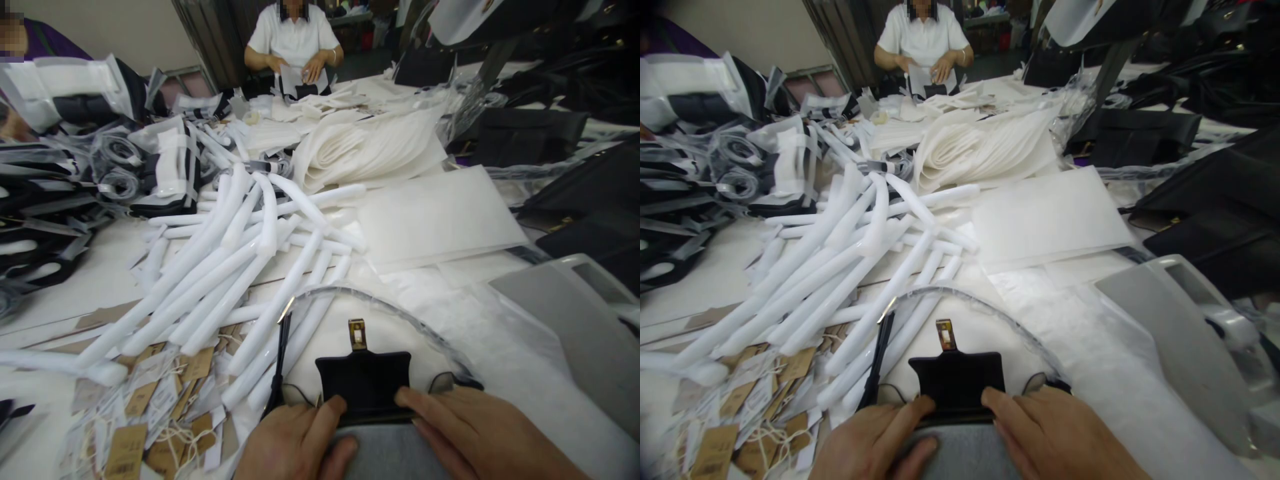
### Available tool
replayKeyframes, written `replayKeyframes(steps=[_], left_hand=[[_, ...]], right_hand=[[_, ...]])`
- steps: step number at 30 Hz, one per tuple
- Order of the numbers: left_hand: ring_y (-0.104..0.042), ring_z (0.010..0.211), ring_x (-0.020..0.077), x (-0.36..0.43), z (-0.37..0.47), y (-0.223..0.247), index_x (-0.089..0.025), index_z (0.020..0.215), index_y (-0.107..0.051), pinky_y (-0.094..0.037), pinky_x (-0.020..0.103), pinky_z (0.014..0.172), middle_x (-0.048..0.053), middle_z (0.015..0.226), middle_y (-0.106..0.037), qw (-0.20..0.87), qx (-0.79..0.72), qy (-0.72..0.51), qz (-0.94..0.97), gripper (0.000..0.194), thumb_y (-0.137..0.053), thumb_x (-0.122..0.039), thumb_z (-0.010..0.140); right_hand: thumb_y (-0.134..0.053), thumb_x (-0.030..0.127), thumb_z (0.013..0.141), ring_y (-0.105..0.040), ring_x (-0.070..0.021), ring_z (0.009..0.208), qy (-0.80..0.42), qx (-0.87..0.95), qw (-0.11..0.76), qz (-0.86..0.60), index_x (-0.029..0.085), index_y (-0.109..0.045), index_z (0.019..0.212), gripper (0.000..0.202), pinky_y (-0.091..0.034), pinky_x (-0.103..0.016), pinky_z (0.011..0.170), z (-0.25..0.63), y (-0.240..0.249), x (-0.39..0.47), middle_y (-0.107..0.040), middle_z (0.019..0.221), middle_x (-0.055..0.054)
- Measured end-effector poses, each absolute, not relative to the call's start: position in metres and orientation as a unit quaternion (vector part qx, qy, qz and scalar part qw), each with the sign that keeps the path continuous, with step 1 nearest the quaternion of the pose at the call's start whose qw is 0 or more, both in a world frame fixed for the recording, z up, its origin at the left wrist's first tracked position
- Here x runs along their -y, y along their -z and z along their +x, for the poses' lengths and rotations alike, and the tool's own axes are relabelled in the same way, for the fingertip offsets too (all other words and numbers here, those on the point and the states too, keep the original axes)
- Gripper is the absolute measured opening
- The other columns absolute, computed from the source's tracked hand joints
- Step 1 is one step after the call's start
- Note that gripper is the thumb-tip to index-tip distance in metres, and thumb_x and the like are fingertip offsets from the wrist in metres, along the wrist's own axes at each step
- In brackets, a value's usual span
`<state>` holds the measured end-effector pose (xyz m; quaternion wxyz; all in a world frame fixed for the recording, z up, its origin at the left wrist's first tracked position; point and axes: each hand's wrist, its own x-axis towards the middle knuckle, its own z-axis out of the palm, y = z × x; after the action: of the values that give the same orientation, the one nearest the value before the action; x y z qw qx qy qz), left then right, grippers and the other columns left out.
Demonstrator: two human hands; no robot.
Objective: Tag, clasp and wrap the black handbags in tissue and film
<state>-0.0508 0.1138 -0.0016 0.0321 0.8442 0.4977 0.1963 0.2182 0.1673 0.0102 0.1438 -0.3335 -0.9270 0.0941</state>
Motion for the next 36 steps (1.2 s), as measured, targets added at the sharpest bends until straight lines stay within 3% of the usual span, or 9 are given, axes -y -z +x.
replayKeyframes(steps=[4, 8, 11, 13, 17, 21, 26, 31, 36], left_hand=[[-0.061, 0.046, 0.0145, -0.115, -0.047, 0.016, -0.023, 0.095, -0.055, -0.043, 0.029, 0.043, -0.004, 0.06, -0.062, 0.013, -0.517, -0.152, 0.842, 0.036, -0.023, -0.034, 0.107], [-0.064, 0.057, 0.0174, -0.112, -0.045, 0.021, -0.024, 0.091, -0.055, -0.046, 0.031, 0.05, -0.002, 0.074, -0.066, 0.014, -0.507, -0.098, 0.856, 0.023, -0.035, -0.026, 0.103], [-0.068, 0.086, 0.0195, -0.109, -0.037, 0.024, -0.024, 0.092, -0.061, -0.054, 0.035, 0.08, 0.003, 0.104, -0.072, -0.026, -0.508, -0.13, 0.851, 0.025, -0.038, -0.027, 0.103], [-0.067, 0.098, 0.0195, -0.103, -0.032, 0.027, -0.024, 0.093, -0.064, -0.046, 0.039, 0.103, 0.003, 0.111, -0.072, -0.063, -0.506, -0.17, 0.843, 0.027, -0.038, -0.023, 0.102], [-0.069, 0.089, 0.0137, -0.084, -0.032, 0.031, -0.02, 0.105, -0.068, -0.042, 0.03, 0.111, 0.001, 0.101, -0.075, -0.077, -0.466, -0.192, 0.86, 0.031, -0.039, -0.012, 0.1], [-0.066, 0.112, 0.0146, -0.067, -0.044, 0.025, -0.016, 0.132, -0.06, -0.027, 0.032, 0.122, 0.004, 0.119, -0.073, -0.066, -0.41, -0.141, 0.899, 0.04, -0.042, -0.038, 0.104], [-0.051, 0.134, 0.0254, -0.052, -0.04, 0.021, -0.021, 0.149, -0.044, 0.002, 0.052, 0.123, 0.014, 0.143, -0.057, -0.07, -0.439, -0.103, 0.89, 0.07, -0.045, -0.065, 0.095], [-0.039, 0.143, 0.0366, -0.043, -0.029, 0.013, -0.026, 0.154, -0.033, -0.025, 0.065, 0.115, 0.02, 0.158, -0.034, 0.07, -0.489, -0.076, 0.866, 0.084, -0.055, -0.07, 0.086], [-0.032, 0.146, 0.0377, -0.038, -0.028, 0.006, -0.033, 0.155, -0.03, -0.024, 0.069, 0.114, 0.017, 0.162, -0.025, 0.117, -0.501, -0.087, 0.853, 0.079, -0.059, -0.062, 0.088]], right_hand=[[-0.033, 0.02, 0.101, -0.063, -0.0171, 0.05, -0.096, 0.927, 0.104, -0.347, 0.021, -0.059, 0.114, 0.029, -0.046, -0.03, 0.046, 0.206, 0.008, -0.169, -0.067, 0.066, 0.001], [-0.036, 0.009, 0.093, -0.067, -0.0187, 0.062, -0.088, 0.935, 0.091, -0.331, 0.023, -0.062, 0.096, 0.031, -0.051, -0.031, 0.055, 0.205, 0.013, -0.169, -0.072, 0.085, -0.003], [-0.037, 0.004, 0.091, -0.071, -0.0225, 0.086, -0.047, 0.942, 0.143, -0.3, 0.024, -0.066, 0.096, 0.036, -0.055, -0.036, 0.079, 0.204, 0.005, -0.169, -0.075, 0.1, -0.003], [-0.039, 0.007, 0.093, -0.071, -0.0213, 0.091, -0.034, 0.955, 0.159, -0.247, 0.024, -0.068, 0.103, 0.035, -0.054, -0.034, 0.089, 0.206, -0.002, -0.166, -0.077, 0.1, -0.002], [-0.049, 0.018, 0.094, -0.07, -0.0213, 0.101, -0.053, 0.969, 0.139, -0.197, 0.019, -0.067, 0.122, 0.032, -0.055, -0.031, 0.094, 0.217, -0.004, -0.153, -0.077, 0.112, -0.004], [-0.054, 0.029, 0.094, -0.062, -0.0273, 0.122, -0.065, 0.963, 0.107, -0.239, 0.021, -0.049, 0.146, 0.053, -0.054, -0.04, 0.097, 0.227, -0.001, -0.133, -0.061, 0.14, -0.006], [-0.061, 0.054, 0.09, -0.047, -0.0349, 0.137, -0.096, 0.949, 0.097, -0.285, 0.02, -0.037, 0.154, 0.076, -0.043, -0.052, 0.11, 0.228, -0.001, -0.118, -0.043, 0.155, -0.011], [-0.054, 0.05, 0.096, -0.034, -0.0319, 0.146, -0.125, 0.947, 0.065, -0.288, 0.021, -0.028, 0.157, 0.072, -0.03, -0.057, 0.118, 0.229, 0.006, -0.115, -0.032, 0.161, -0.011], [-0.055, 0.046, 0.097, -0.03, -0.0324, 0.148, -0.112, 0.949, 0.067, -0.286, 0.024, -0.032, 0.156, 0.068, -0.027, -0.059, 0.118, 0.228, -0.002, -0.11, -0.03, 0.162, -0.01]])
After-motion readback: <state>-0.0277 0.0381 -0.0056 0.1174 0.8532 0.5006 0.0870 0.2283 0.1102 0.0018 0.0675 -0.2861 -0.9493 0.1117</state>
